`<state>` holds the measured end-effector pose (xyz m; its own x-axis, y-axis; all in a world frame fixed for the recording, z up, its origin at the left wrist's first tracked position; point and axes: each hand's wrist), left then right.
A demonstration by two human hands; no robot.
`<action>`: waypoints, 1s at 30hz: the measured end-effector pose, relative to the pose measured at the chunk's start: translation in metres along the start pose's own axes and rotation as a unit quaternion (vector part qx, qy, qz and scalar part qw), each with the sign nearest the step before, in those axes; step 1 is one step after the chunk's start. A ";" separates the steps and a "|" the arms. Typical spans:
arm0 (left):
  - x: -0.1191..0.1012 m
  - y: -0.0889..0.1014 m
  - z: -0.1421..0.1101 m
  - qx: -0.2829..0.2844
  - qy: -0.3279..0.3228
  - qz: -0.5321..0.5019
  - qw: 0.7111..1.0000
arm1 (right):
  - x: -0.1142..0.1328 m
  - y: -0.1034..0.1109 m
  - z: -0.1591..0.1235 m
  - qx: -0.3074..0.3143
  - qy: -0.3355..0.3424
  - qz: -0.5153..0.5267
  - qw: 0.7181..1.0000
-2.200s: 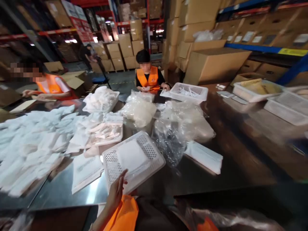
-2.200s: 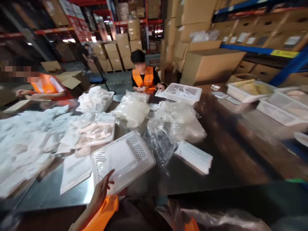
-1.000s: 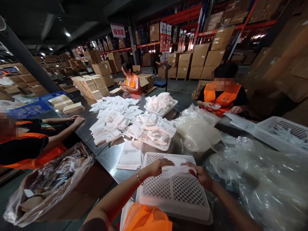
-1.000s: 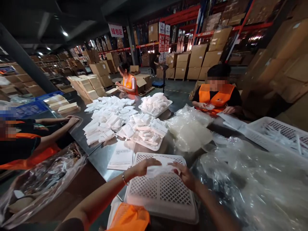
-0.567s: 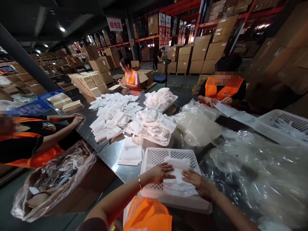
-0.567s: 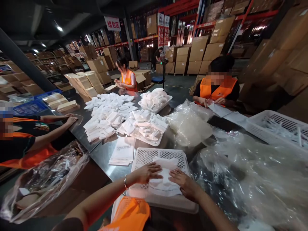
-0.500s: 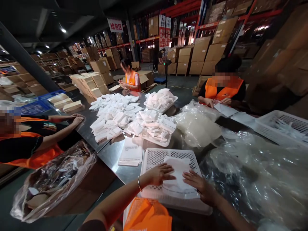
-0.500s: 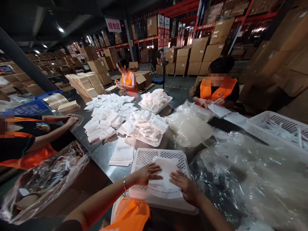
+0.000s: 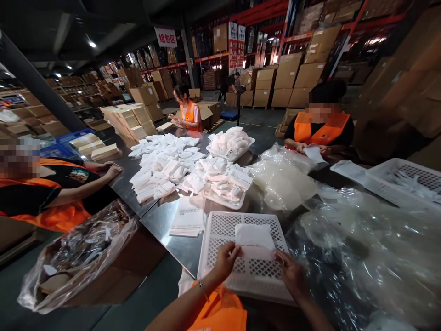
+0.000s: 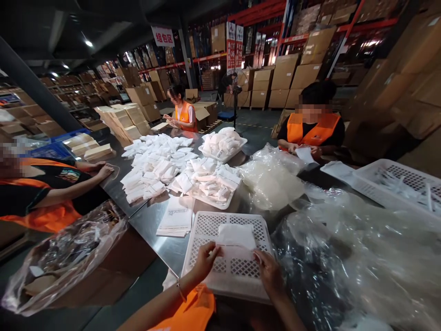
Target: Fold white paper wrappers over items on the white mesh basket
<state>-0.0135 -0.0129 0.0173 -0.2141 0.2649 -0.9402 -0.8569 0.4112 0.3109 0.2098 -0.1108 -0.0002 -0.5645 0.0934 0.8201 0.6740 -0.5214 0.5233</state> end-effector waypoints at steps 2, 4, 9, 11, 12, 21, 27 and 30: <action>-0.003 -0.007 0.002 -0.031 0.030 -0.039 0.998 | 0.004 -0.003 0.008 -0.007 -0.022 -0.013 1.000; -0.002 -0.012 0.005 -0.060 0.047 -0.036 0.996 | 0.008 -0.005 0.016 -0.012 -0.044 -0.024 0.999; 0.010 -0.015 0.012 -0.070 0.045 0.085 0.993 | 0.016 -0.011 0.029 -0.021 -0.087 -0.053 0.995; 0.013 -0.015 0.014 -0.053 0.051 0.133 0.988 | 0.016 -0.013 0.030 -0.029 -0.092 -0.068 0.993; 0.013 -0.015 0.015 -0.045 0.054 0.158 0.985 | 0.016 -0.013 0.030 -0.031 -0.093 -0.074 0.992; 0.007 -0.013 0.019 -0.034 0.060 0.245 0.967 | 0.028 -0.012 0.034 -0.027 -0.102 -0.075 0.992; 0.000 -0.010 0.027 0.001 0.063 0.312 0.948 | 0.022 -0.015 0.043 -0.030 -0.123 -0.075 0.989; -0.008 -0.004 0.029 0.021 0.067 0.344 0.936 | 0.020 -0.016 0.049 -0.031 -0.132 -0.074 0.988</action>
<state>0.0050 0.0088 0.0281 -0.7682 0.3695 -0.5228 -0.4756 0.2173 0.8524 0.2109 -0.0595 0.0196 -0.5052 0.3863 0.7717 0.5587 -0.5352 0.6336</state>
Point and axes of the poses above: each hand's wrist, its own z-axis towards the middle knuckle, its own y-axis out of the back of the hand, x = y × z, and after that the axes turned 6 degrees about -y, right-handed
